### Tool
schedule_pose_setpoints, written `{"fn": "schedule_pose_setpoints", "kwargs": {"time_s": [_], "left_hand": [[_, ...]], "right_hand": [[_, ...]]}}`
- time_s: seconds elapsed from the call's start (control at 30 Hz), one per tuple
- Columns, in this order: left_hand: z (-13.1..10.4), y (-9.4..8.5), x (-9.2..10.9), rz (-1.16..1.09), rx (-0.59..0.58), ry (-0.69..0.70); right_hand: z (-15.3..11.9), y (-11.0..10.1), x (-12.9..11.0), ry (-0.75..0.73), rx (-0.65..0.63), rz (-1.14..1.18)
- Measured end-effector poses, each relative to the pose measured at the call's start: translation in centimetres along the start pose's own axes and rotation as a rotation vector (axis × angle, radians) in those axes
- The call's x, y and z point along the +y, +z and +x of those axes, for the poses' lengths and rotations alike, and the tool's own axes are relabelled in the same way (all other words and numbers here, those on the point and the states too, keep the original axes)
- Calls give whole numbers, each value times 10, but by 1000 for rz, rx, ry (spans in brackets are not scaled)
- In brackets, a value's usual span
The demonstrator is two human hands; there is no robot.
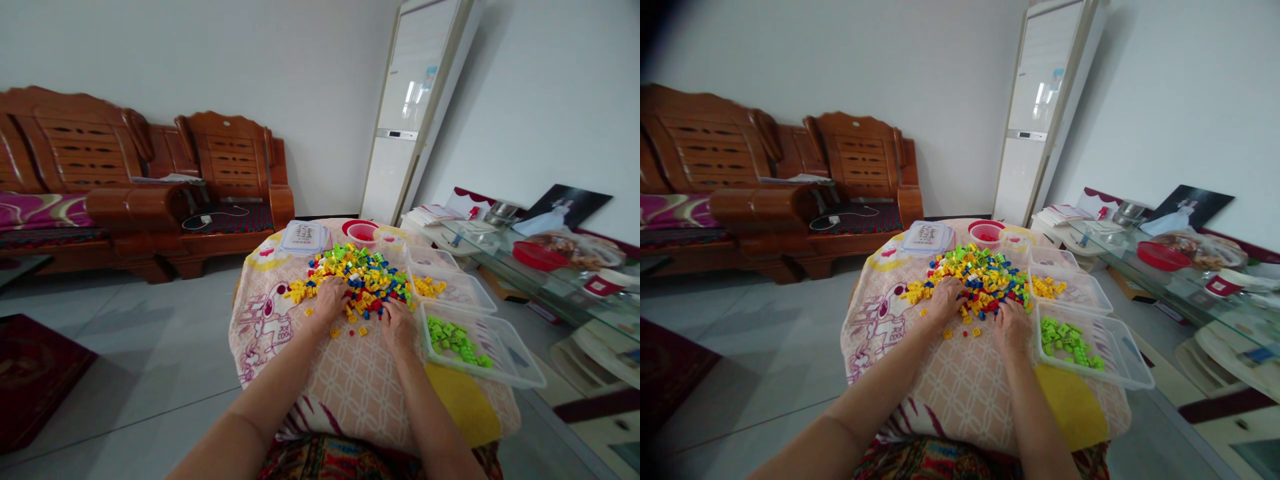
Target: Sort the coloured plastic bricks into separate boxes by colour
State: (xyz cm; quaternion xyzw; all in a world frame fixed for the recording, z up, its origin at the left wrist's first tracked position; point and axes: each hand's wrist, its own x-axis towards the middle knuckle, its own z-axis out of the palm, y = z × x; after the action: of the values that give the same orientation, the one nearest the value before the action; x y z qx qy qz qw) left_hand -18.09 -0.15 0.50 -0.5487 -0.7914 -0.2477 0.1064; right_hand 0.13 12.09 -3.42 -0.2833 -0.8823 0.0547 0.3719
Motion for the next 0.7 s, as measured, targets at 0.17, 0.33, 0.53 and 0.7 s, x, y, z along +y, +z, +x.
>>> {"fn": "schedule_pose_setpoints", "kwargs": {"time_s": [0.17,0.33,0.53,0.7], "left_hand": [[-3,-2,3,-7,6,19],[-6,-1,8,-21,-10,15],[-5,-3,7,-220,88,-115],[4,-17,6,-569,185,-395]], "right_hand": [[0,3,2,-5,6,-3],[-1,4,2,-7,17,4],[-1,4,3,-1,5,8],[-1,5,3,-1,8,-17]]}}
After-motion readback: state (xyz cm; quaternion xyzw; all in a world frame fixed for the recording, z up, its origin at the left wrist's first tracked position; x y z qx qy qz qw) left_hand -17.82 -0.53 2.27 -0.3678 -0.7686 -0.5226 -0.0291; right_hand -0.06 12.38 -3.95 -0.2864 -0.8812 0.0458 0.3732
